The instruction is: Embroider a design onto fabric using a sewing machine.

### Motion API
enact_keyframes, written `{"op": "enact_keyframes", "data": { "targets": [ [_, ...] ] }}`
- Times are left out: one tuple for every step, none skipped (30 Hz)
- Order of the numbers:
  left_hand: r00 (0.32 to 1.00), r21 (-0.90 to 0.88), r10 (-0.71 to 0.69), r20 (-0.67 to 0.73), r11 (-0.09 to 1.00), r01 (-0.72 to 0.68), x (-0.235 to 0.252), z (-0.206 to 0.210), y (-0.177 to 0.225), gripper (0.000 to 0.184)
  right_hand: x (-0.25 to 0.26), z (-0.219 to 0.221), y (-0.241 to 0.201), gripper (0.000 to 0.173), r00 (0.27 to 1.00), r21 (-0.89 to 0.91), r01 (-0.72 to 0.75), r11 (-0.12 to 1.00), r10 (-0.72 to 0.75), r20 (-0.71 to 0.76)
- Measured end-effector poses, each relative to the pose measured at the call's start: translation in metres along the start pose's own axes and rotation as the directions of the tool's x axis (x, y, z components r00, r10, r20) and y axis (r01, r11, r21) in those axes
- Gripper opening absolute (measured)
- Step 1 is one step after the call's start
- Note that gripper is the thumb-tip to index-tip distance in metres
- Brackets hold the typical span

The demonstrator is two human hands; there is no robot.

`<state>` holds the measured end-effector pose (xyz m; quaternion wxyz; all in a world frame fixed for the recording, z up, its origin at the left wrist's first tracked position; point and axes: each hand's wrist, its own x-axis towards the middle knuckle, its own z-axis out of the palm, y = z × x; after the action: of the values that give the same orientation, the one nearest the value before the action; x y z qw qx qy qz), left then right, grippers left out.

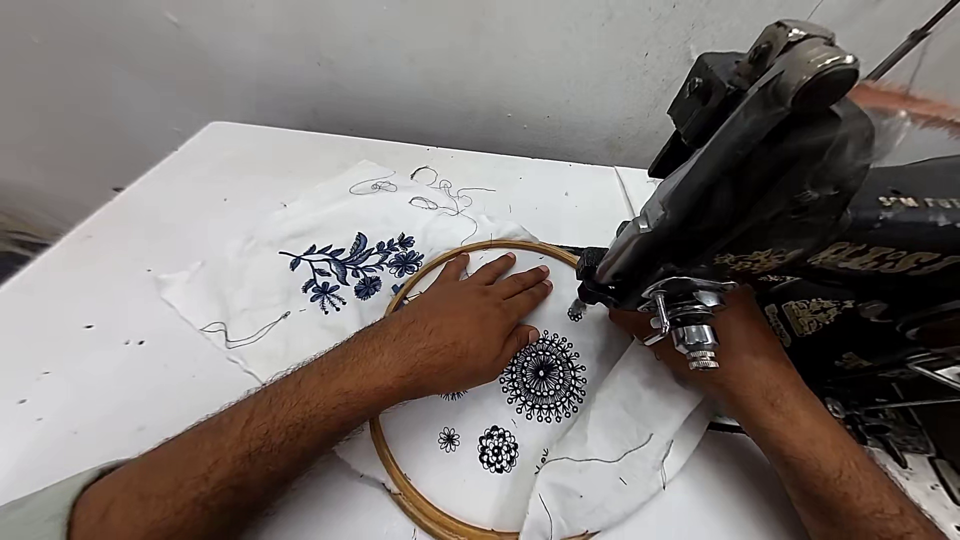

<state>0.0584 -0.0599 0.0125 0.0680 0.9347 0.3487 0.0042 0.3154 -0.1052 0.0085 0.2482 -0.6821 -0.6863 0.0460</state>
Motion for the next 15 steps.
{"op": "enact_keyframes", "data": {
  "targets": [
    [1.0,-0.002,0.001,0.001,1.0,-0.001,0.0,0.0,0.001,0.057,0.0,-0.001,0.0,0.021,1.0,-0.004,-0.001,1.0,0.001,0.004],
    [1.0,-0.005,0.003,0.0,1.0,-0.003,0.0,0.0,0.002,0.057,0.0,-0.002,0.0,0.021,1.0,-0.008,-0.005,1.0,0.005,0.011],
    [1.0,-0.008,0.004,0.001,1.0,-0.004,0.0,0.0,0.002,0.057,0.0,-0.003,-0.001,0.021,1.0,-0.007,-0.005,1.0,0.005,0.013],
    [1.0,-0.012,0.004,0.004,1.0,-0.004,-0.001,0.0,0.002,0.057,0.0,-0.003,-0.001,0.021,1.0,-0.004,0.001,1.0,0.0,0.012],
    [1.0,-0.011,0.003,0.009,1.0,-0.003,-0.002,-0.001,0.002,0.057,0.0,-0.003,-0.001,0.021,1.0,-0.003,0.0,1.0,0.0,0.016],
    [1.0,-0.006,0.002,0.013,1.0,-0.002,-0.002,-0.002,0.002,0.058,0.0,-0.003,-0.001,0.02,1.0,-0.004,-0.003,1.0,0.003,0.018],
    [1.0,-0.002,0.002,0.014,1.0,-0.002,-0.003,-0.002,0.002,0.058,-0.001,-0.003,-0.002,0.02,1.0,-0.001,-0.01,1.0,0.01,0.022],
    [1.0,0.003,0.003,0.014,1.0,-0.003,-0.003,-0.002,0.001,0.058,-0.001,-0.003,-0.001,0.021,1.0,0.001,-0.007,1.0,0.007,0.02],
    [1.0,0.006,0.003,0.013,1.0,-0.003,-0.003,-0.002,0.001,0.058,-0.002,-0.003,-0.001,0.021,1.0,0.001,0.001,1.0,-0.001,0.016],
    [1.0,0.006,0.003,0.007,1.0,-0.003,-0.003,-0.002,0.001,0.058,-0.001,-0.002,0.0,0.021,1.0,0.002,0.006,1.0,-0.006,0.017],
    [1.0,0.005,0.001,0.003,1.0,-0.001,-0.003,-0.001,0.0,0.058,0.0,-0.002,0.002,0.021,1.0,-0.009,0.011,1.0,-0.011,0.023],
    [1.0,0.007,0.001,0.004,1.0,-0.001,-0.003,-0.001,0.0,0.058,0.001,-0.002,0.003,0.019,0.999,-0.024,0.009,1.0,-0.008,0.039],
    [1.0,0.008,0.005,0.005,1.0,-0.005,-0.003,-0.002,0.0,0.058,0.003,-0.003,0.003,0.019,0.998,-0.046,-0.003,0.999,0.006,0.067],
    [1.0,0.009,0.009,0.004,1.0,-0.009,-0.003,-0.002,0.0,0.057,0.004,-0.007,-0.001,0.019,0.994,-0.07,-0.033,0.997,0.041,0.106],
    [1.0,0.009,0.012,0.004,1.0,-0.013,-0.003,-0.002,-0.001,0.057,0.005,-0.012,-0.007,0.018,0.984,-0.1,-0.082,0.992,0.097,0.15]
  ]
}}
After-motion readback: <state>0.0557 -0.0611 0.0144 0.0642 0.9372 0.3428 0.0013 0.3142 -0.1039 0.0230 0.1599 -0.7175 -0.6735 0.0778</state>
